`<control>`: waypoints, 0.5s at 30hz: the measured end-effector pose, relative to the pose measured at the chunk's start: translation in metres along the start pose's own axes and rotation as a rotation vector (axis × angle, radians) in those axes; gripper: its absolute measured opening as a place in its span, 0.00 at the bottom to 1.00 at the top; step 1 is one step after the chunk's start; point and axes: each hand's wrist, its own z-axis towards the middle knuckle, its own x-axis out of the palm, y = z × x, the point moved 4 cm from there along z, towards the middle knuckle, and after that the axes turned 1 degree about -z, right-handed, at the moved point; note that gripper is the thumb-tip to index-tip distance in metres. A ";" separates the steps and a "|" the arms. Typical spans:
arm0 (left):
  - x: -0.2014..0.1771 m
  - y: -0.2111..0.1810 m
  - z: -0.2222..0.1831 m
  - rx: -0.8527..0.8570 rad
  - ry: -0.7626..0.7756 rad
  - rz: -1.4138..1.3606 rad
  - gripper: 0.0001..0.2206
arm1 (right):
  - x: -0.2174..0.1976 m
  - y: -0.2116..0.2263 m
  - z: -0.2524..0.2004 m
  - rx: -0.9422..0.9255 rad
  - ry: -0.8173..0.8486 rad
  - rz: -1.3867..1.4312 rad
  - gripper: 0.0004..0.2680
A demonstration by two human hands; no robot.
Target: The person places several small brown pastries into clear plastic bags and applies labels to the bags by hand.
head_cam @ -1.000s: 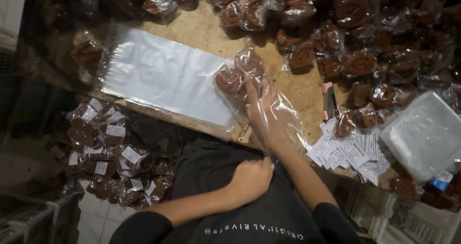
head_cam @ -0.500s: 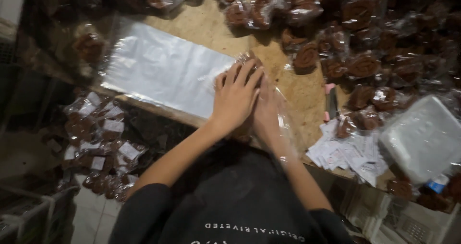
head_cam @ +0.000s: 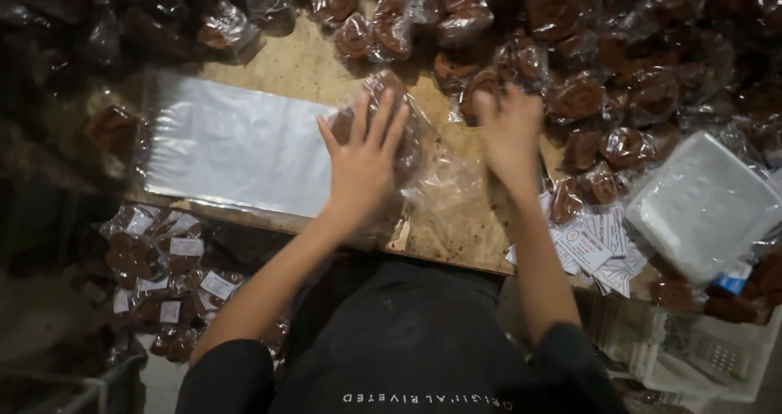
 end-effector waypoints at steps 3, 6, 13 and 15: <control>-0.001 0.008 0.013 -0.063 0.002 0.054 0.41 | 0.043 -0.029 0.013 -0.154 -0.147 -0.344 0.20; 0.062 0.010 -0.005 0.083 -0.293 0.097 0.22 | 0.012 0.018 -0.014 0.125 0.081 0.016 0.22; 0.053 -0.036 -0.034 0.125 -0.150 -0.081 0.16 | -0.029 0.029 0.055 0.375 0.066 -0.085 0.15; 0.042 -0.034 -0.031 0.128 -0.261 -0.047 0.06 | -0.021 0.048 0.048 0.207 0.085 -0.184 0.25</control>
